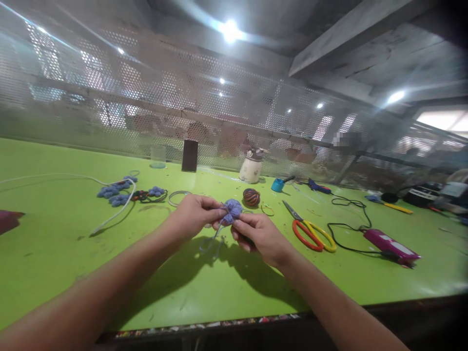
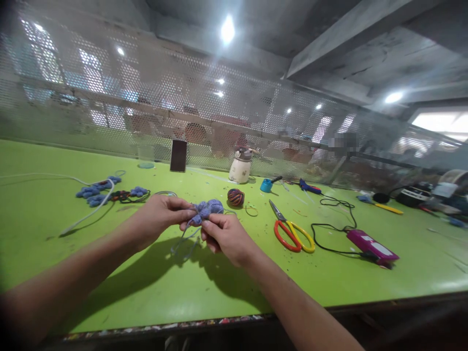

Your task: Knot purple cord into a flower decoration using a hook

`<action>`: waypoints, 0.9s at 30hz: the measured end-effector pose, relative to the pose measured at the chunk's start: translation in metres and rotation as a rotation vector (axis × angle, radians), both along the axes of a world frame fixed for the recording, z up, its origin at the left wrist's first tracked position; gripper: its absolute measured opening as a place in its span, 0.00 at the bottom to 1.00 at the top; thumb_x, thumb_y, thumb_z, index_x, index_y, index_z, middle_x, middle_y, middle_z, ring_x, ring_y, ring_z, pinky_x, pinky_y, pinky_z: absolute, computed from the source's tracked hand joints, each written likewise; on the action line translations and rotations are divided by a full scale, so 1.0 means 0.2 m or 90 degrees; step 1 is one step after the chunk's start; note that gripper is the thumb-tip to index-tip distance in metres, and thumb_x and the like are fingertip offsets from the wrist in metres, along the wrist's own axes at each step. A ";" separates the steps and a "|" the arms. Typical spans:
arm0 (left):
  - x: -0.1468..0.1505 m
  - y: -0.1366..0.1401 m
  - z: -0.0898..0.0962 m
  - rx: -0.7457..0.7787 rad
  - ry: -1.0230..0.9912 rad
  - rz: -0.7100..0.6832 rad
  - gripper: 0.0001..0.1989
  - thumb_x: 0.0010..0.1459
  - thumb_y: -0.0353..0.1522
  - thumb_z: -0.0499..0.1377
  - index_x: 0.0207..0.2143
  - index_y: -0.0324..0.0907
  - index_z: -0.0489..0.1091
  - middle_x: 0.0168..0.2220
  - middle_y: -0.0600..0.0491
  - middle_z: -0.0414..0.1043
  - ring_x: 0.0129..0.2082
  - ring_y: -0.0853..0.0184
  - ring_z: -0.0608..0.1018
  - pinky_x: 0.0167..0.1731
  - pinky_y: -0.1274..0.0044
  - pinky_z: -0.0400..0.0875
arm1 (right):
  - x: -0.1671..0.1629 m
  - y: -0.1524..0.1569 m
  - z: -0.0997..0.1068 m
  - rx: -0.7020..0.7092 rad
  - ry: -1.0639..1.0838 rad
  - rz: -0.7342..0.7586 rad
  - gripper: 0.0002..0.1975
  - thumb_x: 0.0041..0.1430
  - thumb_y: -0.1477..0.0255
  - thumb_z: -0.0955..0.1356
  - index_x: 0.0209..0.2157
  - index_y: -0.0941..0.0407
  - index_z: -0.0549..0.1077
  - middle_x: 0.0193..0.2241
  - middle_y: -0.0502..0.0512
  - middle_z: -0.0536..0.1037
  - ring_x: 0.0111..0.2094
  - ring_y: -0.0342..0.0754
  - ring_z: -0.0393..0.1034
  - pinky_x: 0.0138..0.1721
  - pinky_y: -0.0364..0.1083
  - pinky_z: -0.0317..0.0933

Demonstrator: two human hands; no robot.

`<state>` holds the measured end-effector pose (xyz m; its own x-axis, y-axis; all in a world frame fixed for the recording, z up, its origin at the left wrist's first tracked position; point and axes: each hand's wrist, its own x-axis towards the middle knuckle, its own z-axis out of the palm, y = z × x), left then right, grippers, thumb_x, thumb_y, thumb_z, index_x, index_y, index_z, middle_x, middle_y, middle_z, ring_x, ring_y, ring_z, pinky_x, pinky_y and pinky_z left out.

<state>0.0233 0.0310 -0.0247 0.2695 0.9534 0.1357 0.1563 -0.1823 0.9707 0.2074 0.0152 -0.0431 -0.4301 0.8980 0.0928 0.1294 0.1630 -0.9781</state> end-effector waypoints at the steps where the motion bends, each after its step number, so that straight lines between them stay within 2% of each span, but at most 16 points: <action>1: -0.01 0.00 0.01 -0.018 -0.021 -0.024 0.07 0.45 0.34 0.65 0.25 0.38 0.76 0.17 0.55 0.70 0.23 0.69 0.70 0.31 0.75 0.64 | 0.01 0.00 0.00 0.010 0.003 0.007 0.16 0.56 0.61 0.67 0.23 0.60 0.67 0.17 0.46 0.64 0.14 0.35 0.54 0.16 0.39 0.43; 3: -0.03 0.00 0.02 -0.061 -0.039 -0.071 0.06 0.44 0.33 0.66 0.23 0.38 0.76 0.17 0.55 0.70 0.23 0.70 0.69 0.31 0.76 0.64 | 0.04 0.02 0.00 0.045 -0.005 0.018 0.15 0.55 0.62 0.68 0.25 0.60 0.70 0.18 0.46 0.64 0.15 0.35 0.54 0.17 0.39 0.45; 8: -0.10 0.00 0.07 -0.160 -0.035 -0.179 0.02 0.43 0.29 0.66 0.23 0.38 0.77 0.20 0.53 0.72 0.21 0.72 0.68 0.28 0.76 0.63 | 0.11 0.04 0.04 0.164 -0.085 0.028 0.13 0.53 0.66 0.70 0.36 0.60 0.78 0.21 0.49 0.69 0.18 0.37 0.57 0.19 0.41 0.52; 13: -0.11 0.01 0.07 -0.173 -0.009 -0.234 0.01 0.43 0.27 0.66 0.22 0.38 0.78 0.18 0.54 0.72 0.20 0.72 0.69 0.28 0.77 0.64 | 0.15 0.02 0.12 0.353 -0.186 0.068 0.09 0.54 0.70 0.70 0.37 0.58 0.79 0.27 0.54 0.75 0.27 0.42 0.64 0.28 0.44 0.58; 16: -0.11 0.01 0.06 -0.171 0.013 -0.260 0.02 0.44 0.28 0.65 0.22 0.39 0.77 0.18 0.54 0.72 0.20 0.72 0.69 0.28 0.77 0.64 | 0.17 0.01 0.15 0.433 -0.218 0.098 0.09 0.56 0.72 0.70 0.38 0.57 0.79 0.28 0.54 0.75 0.28 0.43 0.66 0.30 0.44 0.60; 22: -0.10 -0.02 0.07 -0.179 0.012 -0.321 0.02 0.43 0.28 0.65 0.21 0.38 0.77 0.17 0.54 0.71 0.19 0.72 0.68 0.22 0.78 0.62 | 0.19 -0.04 0.20 0.517 -0.296 0.130 0.09 0.58 0.72 0.68 0.39 0.58 0.78 0.27 0.54 0.75 0.27 0.43 0.66 0.29 0.44 0.60; 27: -0.08 -0.05 0.07 -0.198 -0.003 -0.372 0.02 0.42 0.27 0.64 0.20 0.37 0.74 0.17 0.54 0.70 0.18 0.73 0.67 0.19 0.79 0.59 | 0.20 -0.09 0.30 0.568 -0.392 0.202 0.10 0.60 0.74 0.66 0.41 0.58 0.77 0.28 0.55 0.75 0.28 0.42 0.67 0.29 0.43 0.59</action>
